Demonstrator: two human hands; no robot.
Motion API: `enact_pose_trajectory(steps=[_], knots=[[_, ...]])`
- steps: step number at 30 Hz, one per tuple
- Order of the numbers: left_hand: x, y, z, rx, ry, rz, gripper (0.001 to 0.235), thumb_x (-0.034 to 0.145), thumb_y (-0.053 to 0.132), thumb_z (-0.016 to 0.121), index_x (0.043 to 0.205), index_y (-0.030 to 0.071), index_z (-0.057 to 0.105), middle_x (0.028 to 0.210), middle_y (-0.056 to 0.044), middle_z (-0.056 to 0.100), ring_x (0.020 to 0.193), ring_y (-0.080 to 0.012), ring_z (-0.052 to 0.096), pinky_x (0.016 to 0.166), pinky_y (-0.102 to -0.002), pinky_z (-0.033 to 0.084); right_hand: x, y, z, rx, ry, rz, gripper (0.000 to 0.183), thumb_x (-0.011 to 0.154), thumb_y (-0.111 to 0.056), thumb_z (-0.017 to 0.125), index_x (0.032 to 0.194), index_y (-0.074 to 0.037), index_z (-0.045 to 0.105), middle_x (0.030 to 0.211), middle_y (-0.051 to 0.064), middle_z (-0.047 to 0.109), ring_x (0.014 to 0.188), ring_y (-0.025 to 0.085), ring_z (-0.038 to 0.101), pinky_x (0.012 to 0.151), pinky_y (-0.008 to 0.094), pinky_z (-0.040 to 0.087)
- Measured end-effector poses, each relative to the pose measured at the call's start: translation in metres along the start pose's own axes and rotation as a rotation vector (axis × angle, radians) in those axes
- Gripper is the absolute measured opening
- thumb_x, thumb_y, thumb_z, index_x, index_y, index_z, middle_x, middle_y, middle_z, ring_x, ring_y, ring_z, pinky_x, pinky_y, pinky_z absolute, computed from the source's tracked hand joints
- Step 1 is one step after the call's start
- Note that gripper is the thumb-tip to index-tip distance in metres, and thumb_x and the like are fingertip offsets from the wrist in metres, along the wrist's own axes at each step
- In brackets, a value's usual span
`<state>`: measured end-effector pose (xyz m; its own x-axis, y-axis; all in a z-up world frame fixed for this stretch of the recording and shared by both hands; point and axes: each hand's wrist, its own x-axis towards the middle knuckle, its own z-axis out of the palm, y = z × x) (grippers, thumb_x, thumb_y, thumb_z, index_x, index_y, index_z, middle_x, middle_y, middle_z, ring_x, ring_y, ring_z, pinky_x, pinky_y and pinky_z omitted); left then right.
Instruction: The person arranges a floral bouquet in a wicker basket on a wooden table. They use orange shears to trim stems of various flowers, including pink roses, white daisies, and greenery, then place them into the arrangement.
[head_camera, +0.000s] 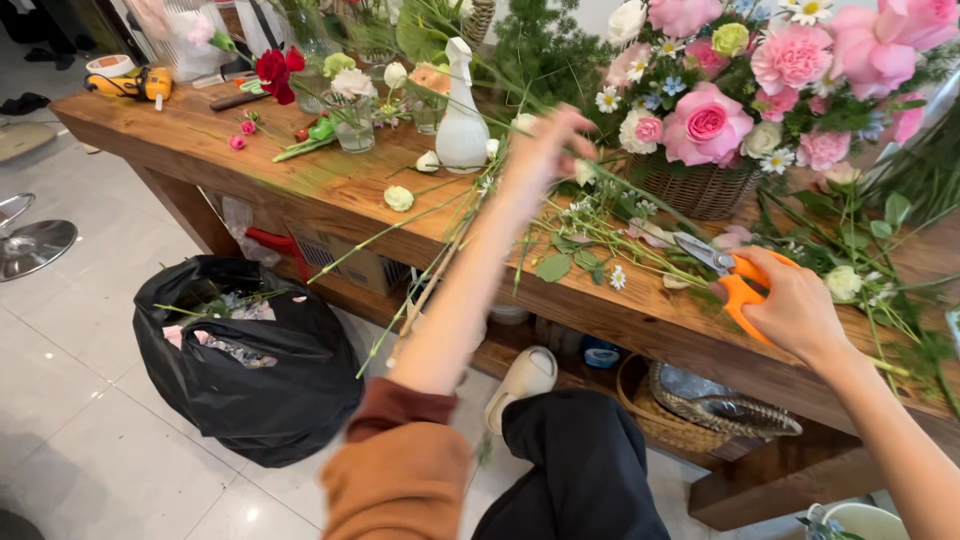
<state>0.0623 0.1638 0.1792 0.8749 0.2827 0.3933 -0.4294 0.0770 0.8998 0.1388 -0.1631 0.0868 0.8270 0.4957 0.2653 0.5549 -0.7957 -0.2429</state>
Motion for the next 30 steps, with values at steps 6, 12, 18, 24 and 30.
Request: enact_pose_trajectory(steps=[6, 12, 18, 24, 30], knots=[[0.001, 0.105, -0.14, 0.045, 0.301, 0.016, 0.01, 0.099, 0.014, 0.062, 0.099, 0.004, 0.067, 0.06, 0.006, 0.048, 0.045, -0.0032, 0.036, 0.036, -0.017, 0.026, 0.022, 0.004, 0.018, 0.139, 0.001, 0.02, 0.041, 0.081, -0.023, 0.069, 0.122, -0.018, 0.07, 0.106, 0.007, 0.078, 0.1, 0.028, 0.073, 0.083, 0.036, 0.048], [0.005, 0.161, -0.232, 0.698, 0.42, -0.217, 0.021, 0.106, 0.021, 0.052, 0.089, 0.011, 0.06, 0.051, 0.001, 0.045, 0.04, -0.0081, 0.028, 0.037, -0.023, 0.018, 0.072, -0.042, 0.058, 0.022, -0.093, -0.044, 0.037, 0.078, -0.049, 0.071, 0.109, -0.029, 0.069, 0.092, 0.0, 0.079, 0.079, 0.024, 0.074, 0.071, 0.036, 0.05], [0.044, 0.152, -0.267, 0.889, 0.352, -0.359, 0.026, 0.101, 0.036, 0.065, 0.089, 0.016, 0.057, 0.065, 0.001, 0.057, 0.046, -0.0069, 0.033, 0.045, -0.023, 0.023, 0.101, -0.066, 0.091, -0.026, -0.259, 0.156, 0.06, 0.075, -0.063, 0.069, 0.129, -0.038, 0.062, 0.119, 0.002, 0.074, 0.115, 0.03, 0.068, 0.088, 0.04, 0.054], [0.088, 0.178, -0.206, 0.772, 0.083, -0.306, 0.018, 0.107, 0.029, 0.055, 0.095, 0.016, 0.049, 0.062, 0.006, 0.047, 0.048, -0.0061, 0.03, 0.042, -0.022, 0.018, 0.09, -0.053, 0.108, 0.031, -0.107, 0.123, 0.045, 0.073, -0.063, 0.069, 0.113, -0.042, 0.065, 0.109, -0.016, 0.077, 0.106, 0.017, 0.073, 0.086, 0.031, 0.053], [0.128, 0.184, -0.13, 0.972, 0.188, -0.436, 0.03, 0.108, 0.031, 0.05, 0.128, 0.009, 0.05, 0.071, 0.005, 0.04, 0.054, -0.006, 0.023, 0.047, -0.022, 0.02, 0.088, -0.039, 0.131, 0.036, 0.072, -0.032, 0.045, 0.079, -0.058, 0.066, 0.119, -0.036, 0.066, 0.115, -0.01, 0.074, 0.104, 0.027, 0.07, 0.084, 0.04, 0.055]])
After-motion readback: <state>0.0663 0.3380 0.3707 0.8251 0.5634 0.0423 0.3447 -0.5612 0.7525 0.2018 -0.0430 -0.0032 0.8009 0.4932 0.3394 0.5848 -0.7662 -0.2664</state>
